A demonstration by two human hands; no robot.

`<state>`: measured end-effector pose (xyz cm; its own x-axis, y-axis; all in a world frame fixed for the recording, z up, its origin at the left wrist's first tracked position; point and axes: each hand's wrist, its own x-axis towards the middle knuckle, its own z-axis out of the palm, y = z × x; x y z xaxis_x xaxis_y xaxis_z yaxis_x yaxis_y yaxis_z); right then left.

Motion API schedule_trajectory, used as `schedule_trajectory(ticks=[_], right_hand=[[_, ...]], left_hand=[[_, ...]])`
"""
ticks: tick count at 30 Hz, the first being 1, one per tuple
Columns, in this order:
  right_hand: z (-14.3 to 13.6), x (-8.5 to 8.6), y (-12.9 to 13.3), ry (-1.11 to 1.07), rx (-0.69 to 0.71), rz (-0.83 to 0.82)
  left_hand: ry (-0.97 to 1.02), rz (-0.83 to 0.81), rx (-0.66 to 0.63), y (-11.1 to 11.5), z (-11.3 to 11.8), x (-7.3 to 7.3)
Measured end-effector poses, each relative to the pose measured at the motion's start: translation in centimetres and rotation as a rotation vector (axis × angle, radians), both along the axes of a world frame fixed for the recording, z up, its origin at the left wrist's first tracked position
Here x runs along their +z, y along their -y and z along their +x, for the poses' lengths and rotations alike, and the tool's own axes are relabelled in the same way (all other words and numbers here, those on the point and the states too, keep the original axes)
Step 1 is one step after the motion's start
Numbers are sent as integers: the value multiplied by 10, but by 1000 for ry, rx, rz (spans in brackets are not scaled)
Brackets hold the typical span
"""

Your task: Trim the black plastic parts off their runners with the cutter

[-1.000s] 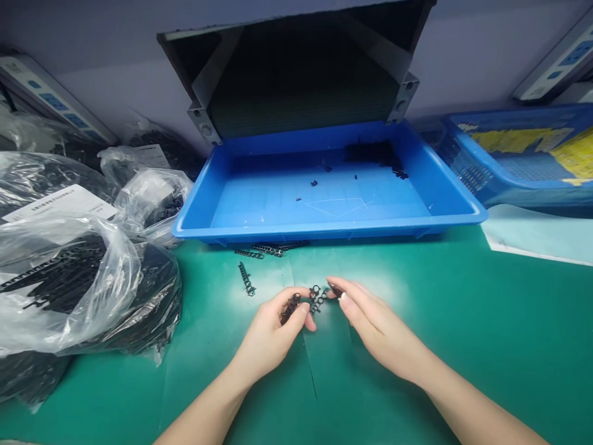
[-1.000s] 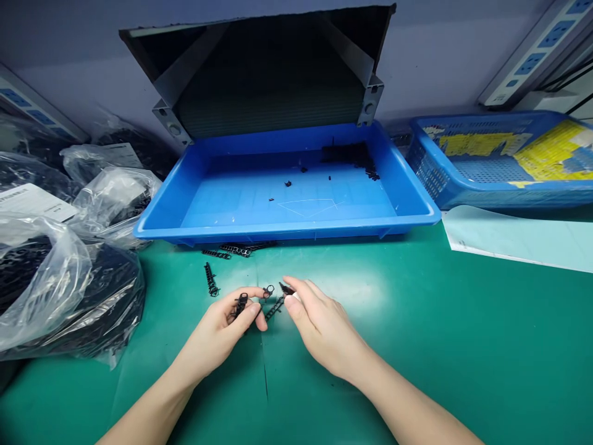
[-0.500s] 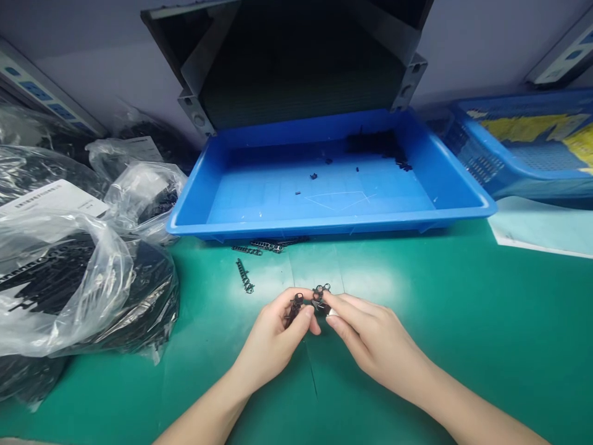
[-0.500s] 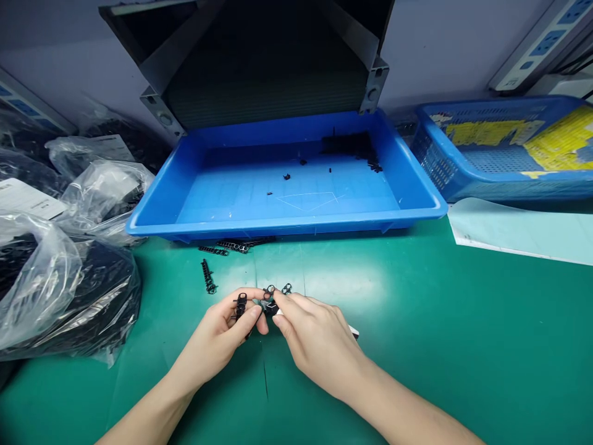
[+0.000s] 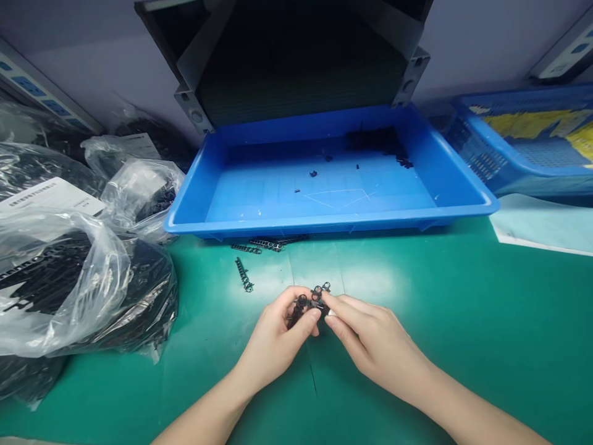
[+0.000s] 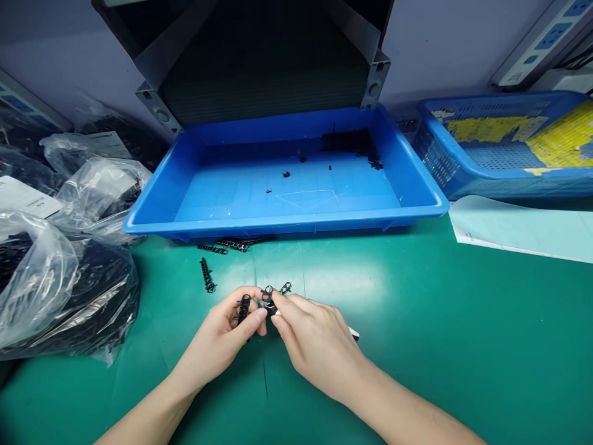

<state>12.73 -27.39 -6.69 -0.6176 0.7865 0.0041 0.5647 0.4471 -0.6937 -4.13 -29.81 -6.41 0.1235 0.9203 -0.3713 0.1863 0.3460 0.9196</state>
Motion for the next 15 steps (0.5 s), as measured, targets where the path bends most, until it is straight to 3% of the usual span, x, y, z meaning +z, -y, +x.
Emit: schedule_trajectory(ticks=[4,7,12,15], right_hand=[[0,0,0,1,-60,35],[1,-1,-3,-24,-124,18],[5,-4,-15,12,-263,-133],[5,-5,-20,73,-306,-261]], left_hand=[[-58,12,-4,-2,-1,1],[-244,67,31,-6,-3,-2],[-701,91,-108,-11,-1,-16],[-701,90,-122,-9,2,-18]])
